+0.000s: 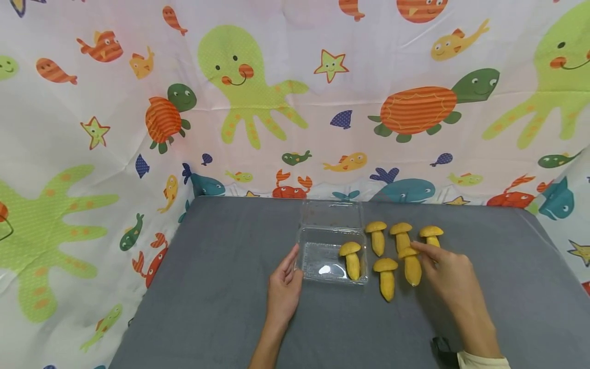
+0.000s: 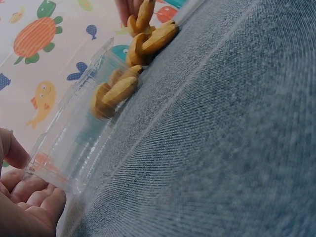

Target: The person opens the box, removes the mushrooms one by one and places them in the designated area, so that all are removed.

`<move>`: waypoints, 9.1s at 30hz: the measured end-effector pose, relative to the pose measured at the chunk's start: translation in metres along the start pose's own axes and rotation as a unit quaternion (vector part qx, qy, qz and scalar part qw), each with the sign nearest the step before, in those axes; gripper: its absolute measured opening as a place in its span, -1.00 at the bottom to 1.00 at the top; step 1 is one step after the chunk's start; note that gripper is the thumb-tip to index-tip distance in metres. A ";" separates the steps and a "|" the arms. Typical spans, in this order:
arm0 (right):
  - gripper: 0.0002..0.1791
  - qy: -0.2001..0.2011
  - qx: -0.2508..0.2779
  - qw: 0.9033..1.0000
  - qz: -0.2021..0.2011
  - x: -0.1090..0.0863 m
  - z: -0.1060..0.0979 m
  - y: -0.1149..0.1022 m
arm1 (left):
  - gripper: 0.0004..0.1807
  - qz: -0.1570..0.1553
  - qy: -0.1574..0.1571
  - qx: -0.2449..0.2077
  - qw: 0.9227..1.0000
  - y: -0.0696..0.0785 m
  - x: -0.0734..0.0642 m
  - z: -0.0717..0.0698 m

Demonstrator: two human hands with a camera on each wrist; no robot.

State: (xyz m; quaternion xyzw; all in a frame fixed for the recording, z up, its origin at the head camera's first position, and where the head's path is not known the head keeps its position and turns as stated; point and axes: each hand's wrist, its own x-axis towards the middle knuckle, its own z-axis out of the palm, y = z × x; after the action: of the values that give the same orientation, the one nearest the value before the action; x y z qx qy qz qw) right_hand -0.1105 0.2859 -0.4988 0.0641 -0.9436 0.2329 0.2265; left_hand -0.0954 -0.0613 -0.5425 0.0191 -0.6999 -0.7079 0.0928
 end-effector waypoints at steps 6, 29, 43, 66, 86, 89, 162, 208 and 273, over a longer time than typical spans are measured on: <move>-0.69 -0.030 0.005 0.999 0.012 -0.003 -0.003 0.000 | -0.34 0.004 -0.004 -0.009 1.000 0.001 -0.001 -0.001; -0.68 -0.095 -0.002 0.995 0.011 -0.011 -0.001 0.009 | -0.35 -0.005 -0.001 0.015 1.000 0.000 -0.001 -0.001; -0.67 -0.105 0.007 0.994 -0.003 -0.012 -0.008 0.009 | -0.35 0.006 0.001 0.003 1.000 0.001 -0.001 0.000; -0.50 -0.192 -0.006 0.981 0.016 -0.005 -0.024 0.007 | -0.36 0.000 0.003 0.006 1.000 0.003 -0.001 -0.001; -0.63 -0.096 0.028 0.994 -0.055 0.026 -0.009 -0.041 | -0.35 -0.007 0.002 0.008 1.000 0.000 -0.001 -0.002; -0.63 -0.103 0.034 0.992 -0.066 0.031 -0.006 -0.049 | -0.35 -0.008 0.003 0.006 1.000 0.000 -0.001 -0.003; -0.73 -0.132 -0.029 0.976 -0.171 0.033 0.068 -0.095 | -0.37 -0.003 0.002 0.003 1.000 -0.001 -0.002 -0.002; -0.58 0.011 0.009 0.992 -0.127 0.025 0.009 -0.060 | -0.38 -0.002 0.009 -0.006 1.000 -0.001 -0.003 0.001; -0.58 -0.067 -0.066 0.996 0.005 -0.028 -0.033 0.033 | -0.39 0.002 0.020 0.000 1.000 0.003 -0.005 -0.001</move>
State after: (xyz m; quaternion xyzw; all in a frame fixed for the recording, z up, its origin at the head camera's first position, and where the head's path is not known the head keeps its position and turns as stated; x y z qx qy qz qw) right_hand -0.0800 0.3308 -0.4987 0.0601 -0.9702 0.1666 0.1656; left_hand -0.0900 -0.0610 -0.5405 0.0320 -0.6977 -0.7074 0.1083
